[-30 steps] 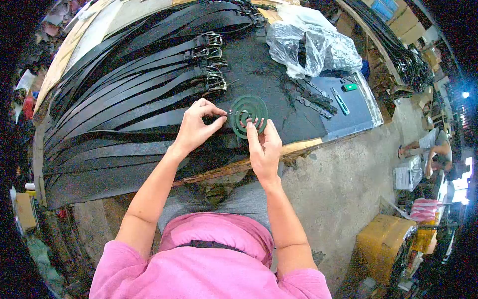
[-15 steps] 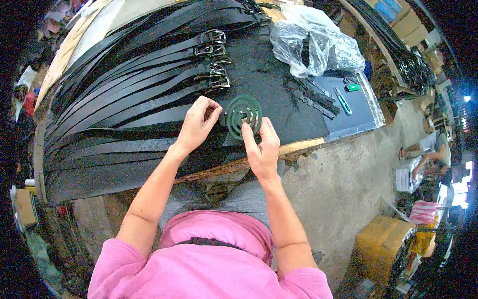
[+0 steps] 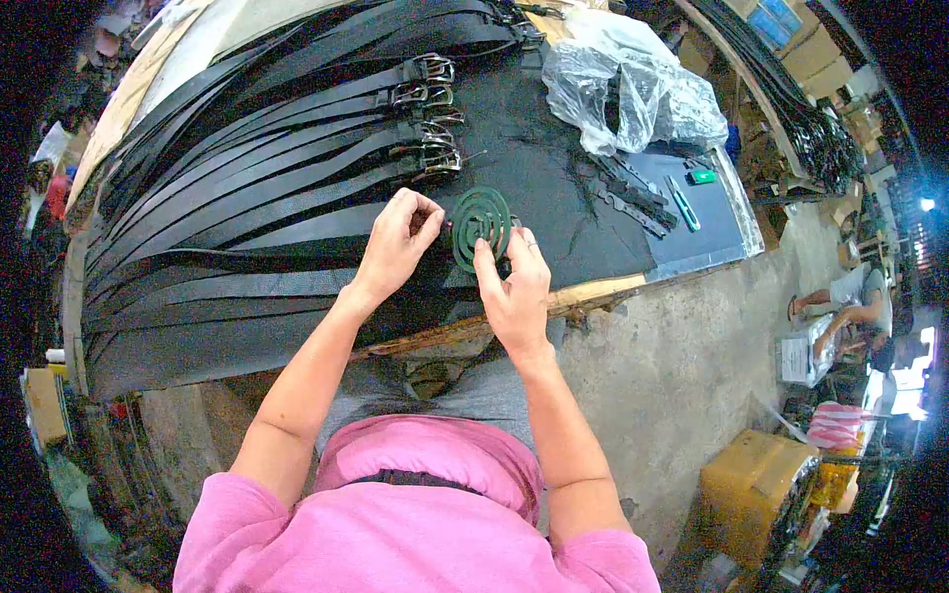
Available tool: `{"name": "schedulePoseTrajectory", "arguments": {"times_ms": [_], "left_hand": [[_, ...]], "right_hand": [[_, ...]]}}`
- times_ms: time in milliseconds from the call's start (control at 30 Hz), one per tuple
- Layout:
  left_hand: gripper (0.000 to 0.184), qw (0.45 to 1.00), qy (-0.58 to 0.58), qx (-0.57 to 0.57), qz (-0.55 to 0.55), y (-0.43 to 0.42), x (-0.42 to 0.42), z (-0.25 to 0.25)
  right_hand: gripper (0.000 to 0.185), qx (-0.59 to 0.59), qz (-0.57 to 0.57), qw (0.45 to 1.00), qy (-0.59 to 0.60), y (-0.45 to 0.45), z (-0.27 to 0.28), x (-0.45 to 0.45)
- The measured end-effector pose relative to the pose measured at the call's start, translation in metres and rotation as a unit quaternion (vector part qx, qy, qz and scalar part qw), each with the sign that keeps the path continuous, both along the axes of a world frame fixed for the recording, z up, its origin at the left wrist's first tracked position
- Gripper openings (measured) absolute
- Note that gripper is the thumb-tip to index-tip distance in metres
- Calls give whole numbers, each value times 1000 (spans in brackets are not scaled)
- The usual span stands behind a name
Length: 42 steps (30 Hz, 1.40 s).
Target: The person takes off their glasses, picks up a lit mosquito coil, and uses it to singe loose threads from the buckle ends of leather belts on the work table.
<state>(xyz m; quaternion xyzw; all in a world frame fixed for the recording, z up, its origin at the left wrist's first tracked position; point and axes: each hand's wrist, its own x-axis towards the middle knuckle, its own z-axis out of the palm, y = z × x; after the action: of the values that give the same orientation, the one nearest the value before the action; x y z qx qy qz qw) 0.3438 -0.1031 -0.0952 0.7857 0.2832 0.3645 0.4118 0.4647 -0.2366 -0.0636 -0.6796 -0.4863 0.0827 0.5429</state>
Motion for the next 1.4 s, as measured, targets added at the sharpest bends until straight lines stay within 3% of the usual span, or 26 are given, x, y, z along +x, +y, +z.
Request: {"name": "schedulePoseTrajectory", "arguments": {"times_ms": [333, 533, 633, 767, 1400], "left_hand": [[13, 1000, -13, 5, 0, 1, 0, -2], [18, 994, -25, -109, -19, 2, 1, 6], [25, 996, 33, 31, -78, 1, 2, 19], [16, 983, 88, 129, -92, -4, 9, 21], [10, 984, 43, 158, -70, -10, 4, 22]], "right_hand": [[9, -15, 4, 1000, 6, -3, -1, 1], [8, 30, -30, 997, 60, -18, -4, 9], [8, 59, -34, 993, 98, -29, -5, 21], [9, 22, -44, 993, 111, -38, 0, 23], [9, -17, -4, 1000, -3, -32, 13, 13]]}}
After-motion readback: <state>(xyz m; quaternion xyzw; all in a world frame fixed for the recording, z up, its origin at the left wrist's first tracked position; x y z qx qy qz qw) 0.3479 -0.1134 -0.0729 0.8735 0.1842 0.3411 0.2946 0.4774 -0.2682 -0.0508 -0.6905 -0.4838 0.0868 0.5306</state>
